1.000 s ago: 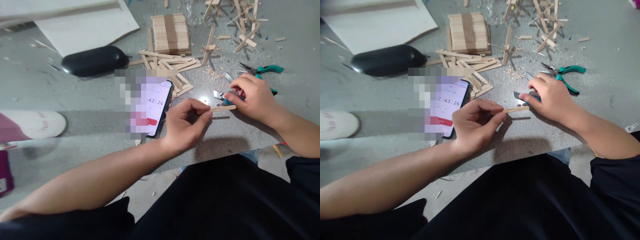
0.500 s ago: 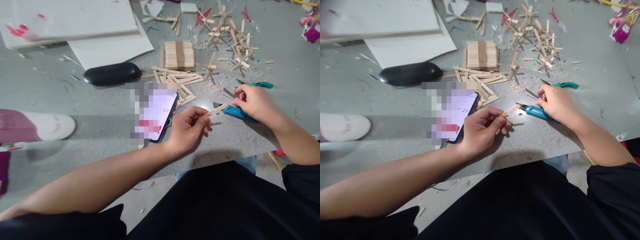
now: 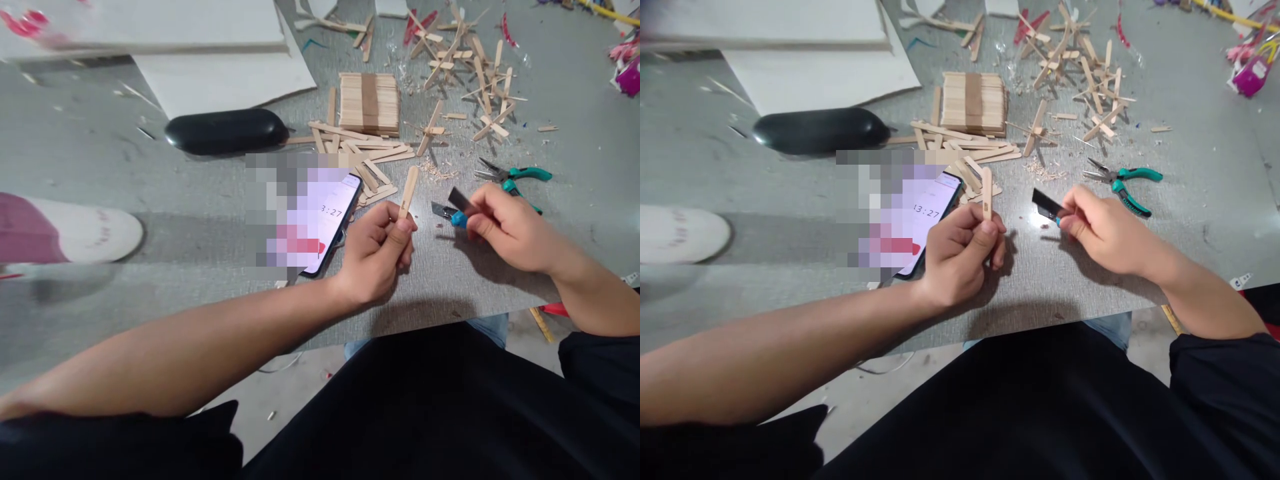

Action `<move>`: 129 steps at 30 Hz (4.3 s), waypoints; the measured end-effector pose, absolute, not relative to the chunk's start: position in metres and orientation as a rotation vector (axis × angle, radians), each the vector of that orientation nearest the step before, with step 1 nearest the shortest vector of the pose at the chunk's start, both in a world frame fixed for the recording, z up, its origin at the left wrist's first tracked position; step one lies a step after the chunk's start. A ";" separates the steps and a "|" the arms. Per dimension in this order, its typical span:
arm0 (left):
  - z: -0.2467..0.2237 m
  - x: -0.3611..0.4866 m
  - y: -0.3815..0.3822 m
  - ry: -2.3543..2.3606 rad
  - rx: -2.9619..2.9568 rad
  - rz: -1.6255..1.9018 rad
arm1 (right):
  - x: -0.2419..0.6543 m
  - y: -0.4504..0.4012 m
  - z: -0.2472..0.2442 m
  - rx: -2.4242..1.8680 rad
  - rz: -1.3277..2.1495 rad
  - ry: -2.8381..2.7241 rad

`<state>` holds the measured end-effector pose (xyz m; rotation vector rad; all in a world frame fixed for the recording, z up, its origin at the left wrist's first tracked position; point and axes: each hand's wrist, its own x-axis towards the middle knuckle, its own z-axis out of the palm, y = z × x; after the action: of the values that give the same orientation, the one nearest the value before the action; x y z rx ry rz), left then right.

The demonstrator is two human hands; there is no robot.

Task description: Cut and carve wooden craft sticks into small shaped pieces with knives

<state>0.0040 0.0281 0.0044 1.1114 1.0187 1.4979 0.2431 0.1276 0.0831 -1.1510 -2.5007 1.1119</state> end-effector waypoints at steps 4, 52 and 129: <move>0.008 0.005 0.027 0.978 1.088 1.574 | 0.237 0.116 0.077 -1.079 1.157 -2.646; 0.013 0.000 0.017 0.996 1.243 1.438 | 0.242 0.121 0.045 -0.675 0.042 -2.478; 0.033 -0.002 0.028 0.708 0.923 1.057 | 0.247 0.136 0.053 -0.328 0.220 -2.410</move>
<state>-0.0019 0.0280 0.0329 0.9235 0.7080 1.0569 0.2468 0.1364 0.0526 -0.3275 -2.4101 0.2201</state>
